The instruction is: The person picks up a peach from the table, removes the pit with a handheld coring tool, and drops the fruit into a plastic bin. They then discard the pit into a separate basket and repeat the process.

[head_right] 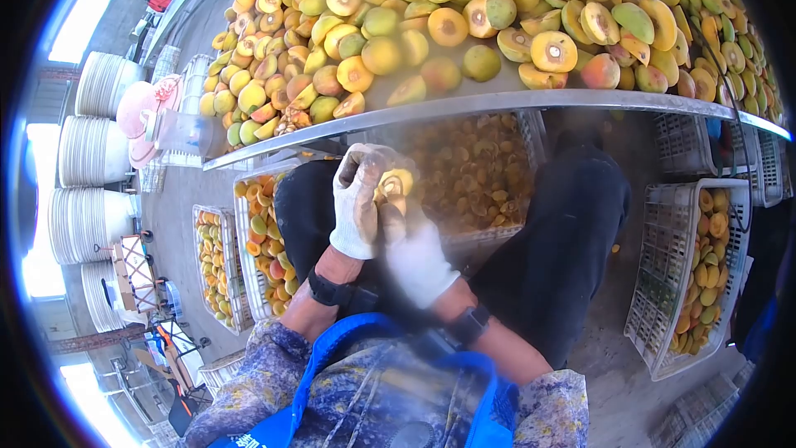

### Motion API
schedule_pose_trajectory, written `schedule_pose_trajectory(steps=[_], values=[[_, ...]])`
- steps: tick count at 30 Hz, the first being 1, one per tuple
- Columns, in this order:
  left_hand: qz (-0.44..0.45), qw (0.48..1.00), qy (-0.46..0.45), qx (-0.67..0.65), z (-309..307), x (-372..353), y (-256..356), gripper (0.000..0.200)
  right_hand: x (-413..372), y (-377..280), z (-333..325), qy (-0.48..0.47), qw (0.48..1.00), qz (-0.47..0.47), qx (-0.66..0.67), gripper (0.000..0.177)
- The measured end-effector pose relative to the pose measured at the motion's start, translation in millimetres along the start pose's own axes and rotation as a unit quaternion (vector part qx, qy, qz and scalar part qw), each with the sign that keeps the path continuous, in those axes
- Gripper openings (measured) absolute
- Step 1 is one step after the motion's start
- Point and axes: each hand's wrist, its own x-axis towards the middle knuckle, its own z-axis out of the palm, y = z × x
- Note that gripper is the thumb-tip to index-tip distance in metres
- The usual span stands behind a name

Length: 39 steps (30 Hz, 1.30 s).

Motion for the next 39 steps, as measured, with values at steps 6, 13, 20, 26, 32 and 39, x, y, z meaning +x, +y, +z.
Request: schedule_pose_trajectory(steps=[6, 13, 20, 26, 32, 39], values=[[-0.038, 0.992, 0.059, -0.108, 9, 6, 1, 0.031, 6, 2, 5, 0.027, 0.999, -0.004, -0.046, 0.033], [-0.044, 0.991, 0.054, -0.111, 9, 8, 0, 0.029, 9, 16, 9, 0.028, 0.996, 0.016, 0.085, 0.032], [-0.05, 0.996, 0.038, -0.07, 8, 6, 0, 0.032, 0, -1, -3, -0.014, 0.999, 0.029, 0.035, 0.035], [-0.098, 0.994, 0.007, -0.042, 7, 7, 12, 0.037, -5, -25, -17, -0.117, 0.969, 0.15, 0.157, 0.042], [-0.052, 0.997, -0.026, 0.044, -4, 11, -3, 0.043, 1, -26, -23, -0.124, 0.94, 0.246, 0.203, 0.026], [-0.018, 0.991, 0.081, 0.107, -17, 13, -41, 0.021, -9, -37, -16, -0.129, 0.919, 0.295, 0.226, 0.048]])
